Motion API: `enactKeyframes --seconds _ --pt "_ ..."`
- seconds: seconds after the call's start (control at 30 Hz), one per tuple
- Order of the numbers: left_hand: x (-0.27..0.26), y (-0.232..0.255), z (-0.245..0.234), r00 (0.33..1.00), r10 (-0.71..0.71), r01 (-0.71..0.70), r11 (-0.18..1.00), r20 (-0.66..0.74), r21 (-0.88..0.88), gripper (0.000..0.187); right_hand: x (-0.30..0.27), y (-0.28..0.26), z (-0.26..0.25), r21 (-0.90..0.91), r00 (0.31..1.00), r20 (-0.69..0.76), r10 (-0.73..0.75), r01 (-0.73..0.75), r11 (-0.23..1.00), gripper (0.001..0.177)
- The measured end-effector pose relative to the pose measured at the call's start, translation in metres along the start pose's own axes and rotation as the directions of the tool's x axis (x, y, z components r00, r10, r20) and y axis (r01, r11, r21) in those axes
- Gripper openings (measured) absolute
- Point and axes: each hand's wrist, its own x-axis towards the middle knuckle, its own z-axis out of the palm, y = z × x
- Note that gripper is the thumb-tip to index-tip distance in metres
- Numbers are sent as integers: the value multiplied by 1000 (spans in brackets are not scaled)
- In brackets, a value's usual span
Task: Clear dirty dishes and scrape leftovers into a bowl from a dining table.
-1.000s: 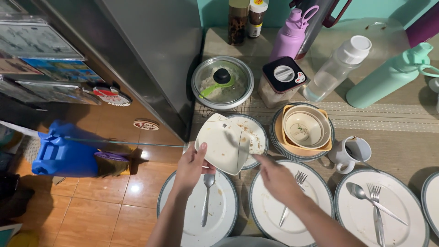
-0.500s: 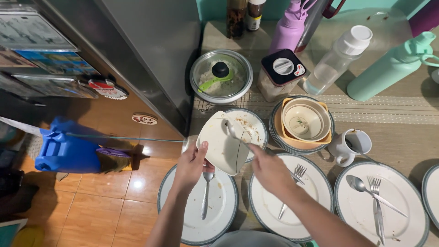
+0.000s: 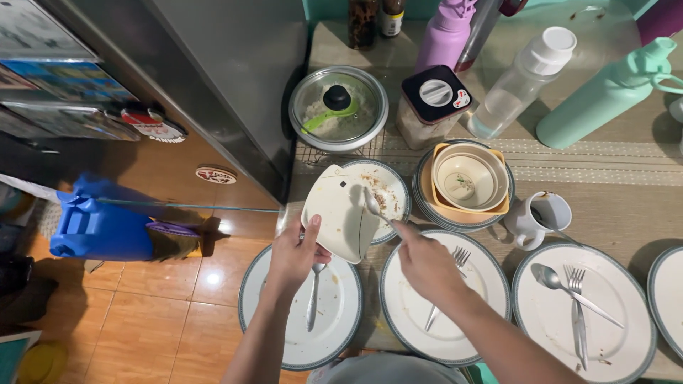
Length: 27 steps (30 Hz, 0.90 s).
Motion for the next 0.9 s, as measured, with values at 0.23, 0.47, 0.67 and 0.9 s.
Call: enactKeyframes --seconds 0.23,0.47,0.67,0.9 --pt "-6 7 5 1000 -13 12 996 8 93 53 -4 1 1 31 994 -6 -106 106 994 52" --pt "-10 6 7 1000 -6 9 996 -24 89 53 -6 11 6 -8 999 6 -45 45 999 51" --pt "-12 6 7 999 -50 50 996 -10 69 54 -5 21 10 -20 999 29 -15 15 1000 52" --pt "-17 6 3 999 -13 15 998 -31 63 55 -3 15 8 -97 998 67 -21 27 995 52"
